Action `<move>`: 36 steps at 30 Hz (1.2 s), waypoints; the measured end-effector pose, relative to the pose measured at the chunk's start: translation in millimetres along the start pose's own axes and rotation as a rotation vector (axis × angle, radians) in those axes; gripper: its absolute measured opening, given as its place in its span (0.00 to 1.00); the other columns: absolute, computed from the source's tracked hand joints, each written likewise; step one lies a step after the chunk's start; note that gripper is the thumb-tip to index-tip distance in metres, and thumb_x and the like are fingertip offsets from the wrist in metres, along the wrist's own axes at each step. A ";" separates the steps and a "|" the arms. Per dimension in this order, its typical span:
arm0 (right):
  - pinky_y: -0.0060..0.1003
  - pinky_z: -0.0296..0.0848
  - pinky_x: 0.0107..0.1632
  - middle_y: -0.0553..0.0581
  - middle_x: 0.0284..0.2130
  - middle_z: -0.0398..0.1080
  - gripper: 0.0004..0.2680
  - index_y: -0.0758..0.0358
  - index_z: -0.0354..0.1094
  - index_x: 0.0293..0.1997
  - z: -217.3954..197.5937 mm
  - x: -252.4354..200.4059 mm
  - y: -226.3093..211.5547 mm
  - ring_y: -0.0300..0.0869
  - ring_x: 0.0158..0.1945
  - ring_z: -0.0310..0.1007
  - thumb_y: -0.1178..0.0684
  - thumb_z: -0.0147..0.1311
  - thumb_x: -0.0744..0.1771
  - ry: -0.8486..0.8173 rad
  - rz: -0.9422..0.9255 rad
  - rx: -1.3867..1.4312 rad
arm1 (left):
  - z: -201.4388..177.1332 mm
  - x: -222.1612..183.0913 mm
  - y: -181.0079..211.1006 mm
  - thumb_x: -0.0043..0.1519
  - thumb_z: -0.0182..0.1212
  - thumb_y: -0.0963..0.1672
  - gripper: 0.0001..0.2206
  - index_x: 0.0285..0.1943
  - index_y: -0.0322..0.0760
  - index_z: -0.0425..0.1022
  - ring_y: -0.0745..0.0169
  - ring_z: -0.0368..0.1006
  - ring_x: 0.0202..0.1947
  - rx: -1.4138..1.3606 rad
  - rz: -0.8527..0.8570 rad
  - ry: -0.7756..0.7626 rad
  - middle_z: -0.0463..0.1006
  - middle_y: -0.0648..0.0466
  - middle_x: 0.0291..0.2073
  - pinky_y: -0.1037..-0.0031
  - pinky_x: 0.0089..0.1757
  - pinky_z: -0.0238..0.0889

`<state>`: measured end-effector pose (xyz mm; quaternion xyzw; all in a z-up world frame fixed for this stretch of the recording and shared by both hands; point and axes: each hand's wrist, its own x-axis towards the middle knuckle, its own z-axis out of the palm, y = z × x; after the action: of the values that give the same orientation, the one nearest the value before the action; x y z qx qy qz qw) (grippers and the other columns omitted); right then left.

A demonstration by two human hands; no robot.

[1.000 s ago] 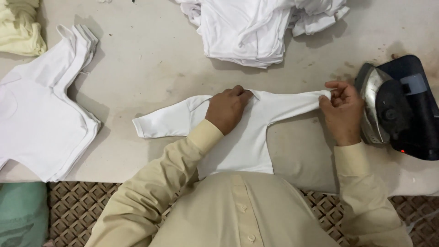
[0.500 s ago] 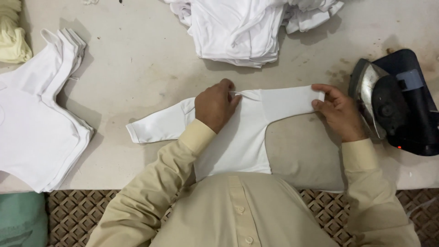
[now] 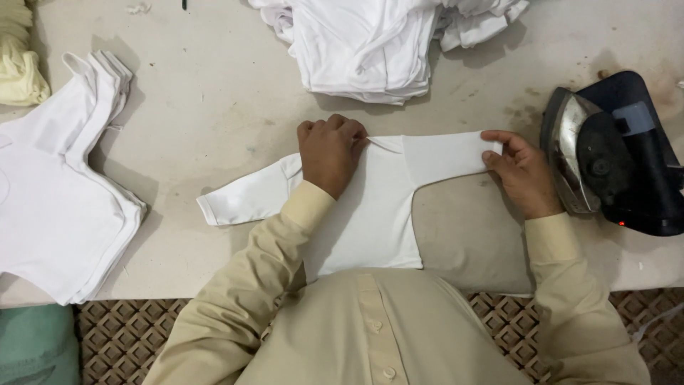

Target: The person is ironing and folding small white baby shirts on a pressing table.

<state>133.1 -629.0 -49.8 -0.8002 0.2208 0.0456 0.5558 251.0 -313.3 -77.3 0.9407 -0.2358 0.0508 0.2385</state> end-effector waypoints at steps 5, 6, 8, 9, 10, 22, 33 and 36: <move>0.33 0.68 0.47 0.58 0.48 0.68 0.12 0.63 0.69 0.61 -6.2 15.7 25.6 0.37 0.44 0.70 0.58 0.57 0.70 -0.041 -0.108 0.067 | 5.9 -37.3 49.7 0.68 0.51 0.41 0.18 0.68 0.40 0.71 0.47 0.69 0.65 0.025 0.366 0.062 0.73 0.45 0.63 0.45 0.68 0.43; 0.36 0.68 0.50 0.58 0.53 0.68 0.13 0.61 0.70 0.62 -10.6 18.5 28.9 0.38 0.47 0.70 0.57 0.58 0.69 -0.049 -0.103 0.027 | -0.9 -36.7 57.2 0.70 0.44 0.50 0.24 0.74 0.39 0.61 0.47 0.55 0.72 0.045 0.248 -0.151 0.61 0.44 0.71 0.43 0.69 0.30; 0.40 0.69 0.52 0.57 0.58 0.68 0.15 0.59 0.70 0.63 -6.8 14.7 15.7 0.39 0.49 0.70 0.55 0.60 0.69 -0.054 -0.096 -0.011 | -8.2 -35.7 62.9 0.72 0.36 0.59 0.33 0.80 0.37 0.50 0.46 0.40 0.80 0.066 0.132 -0.365 0.49 0.43 0.79 0.41 0.70 0.16; 0.52 0.70 0.55 0.62 0.63 0.63 0.15 0.59 0.72 0.60 -0.6 9.0 -1.3 0.51 0.57 0.68 0.53 0.62 0.66 0.047 -0.174 -0.429 | -8.0 -35.0 62.9 0.71 0.35 0.61 0.35 0.81 0.38 0.50 0.48 0.40 0.80 0.079 0.127 -0.362 0.49 0.43 0.79 0.41 0.69 0.14; 0.63 0.70 0.58 0.67 0.68 0.58 0.16 0.59 0.75 0.58 5.5 2.7 -18.4 0.64 0.65 0.66 0.51 0.65 0.64 0.147 -0.251 -0.845 | -8.2 -34.5 63.2 0.70 0.34 0.63 0.38 0.81 0.39 0.49 0.50 0.39 0.80 0.091 0.121 -0.360 0.48 0.44 0.79 0.41 0.69 0.12; 0.79 0.24 0.68 0.72 0.77 0.32 0.30 0.68 0.31 0.79 49.4 -25.4 -17.9 0.70 0.78 0.27 0.33 0.31 0.73 0.008 -0.223 -0.905 | -2.4 -36.0 63.4 0.67 0.31 0.66 0.40 0.82 0.44 0.48 0.54 0.39 0.80 0.157 0.112 -0.348 0.47 0.48 0.80 0.40 0.69 0.13; 0.71 0.57 0.55 0.75 0.66 0.63 0.22 0.76 0.67 0.71 -109.2 -6.3 -38.0 0.69 0.65 0.55 0.48 0.59 0.72 0.364 -0.503 -1.191 | 17.7 -44.5 53.8 0.68 0.43 0.63 0.39 0.80 0.37 0.52 0.50 0.45 0.79 0.122 0.219 -0.093 0.50 0.46 0.79 0.35 0.69 0.28; 0.65 0.67 0.41 0.78 0.48 0.72 0.20 0.77 0.64 0.68 -140.7 -0.7 -19.6 0.73 0.49 0.70 0.42 0.45 0.78 0.250 -0.289 -1.115 | 17.1 -42.9 51.6 0.68 0.43 0.63 0.40 0.80 0.37 0.51 0.51 0.44 0.79 0.131 0.220 -0.101 0.49 0.46 0.79 0.35 0.69 0.26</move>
<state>116.1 -751.1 20.6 -0.9929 0.1159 -0.0161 0.0217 188.6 -343.4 -79.4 0.9241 -0.3456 0.0445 0.1572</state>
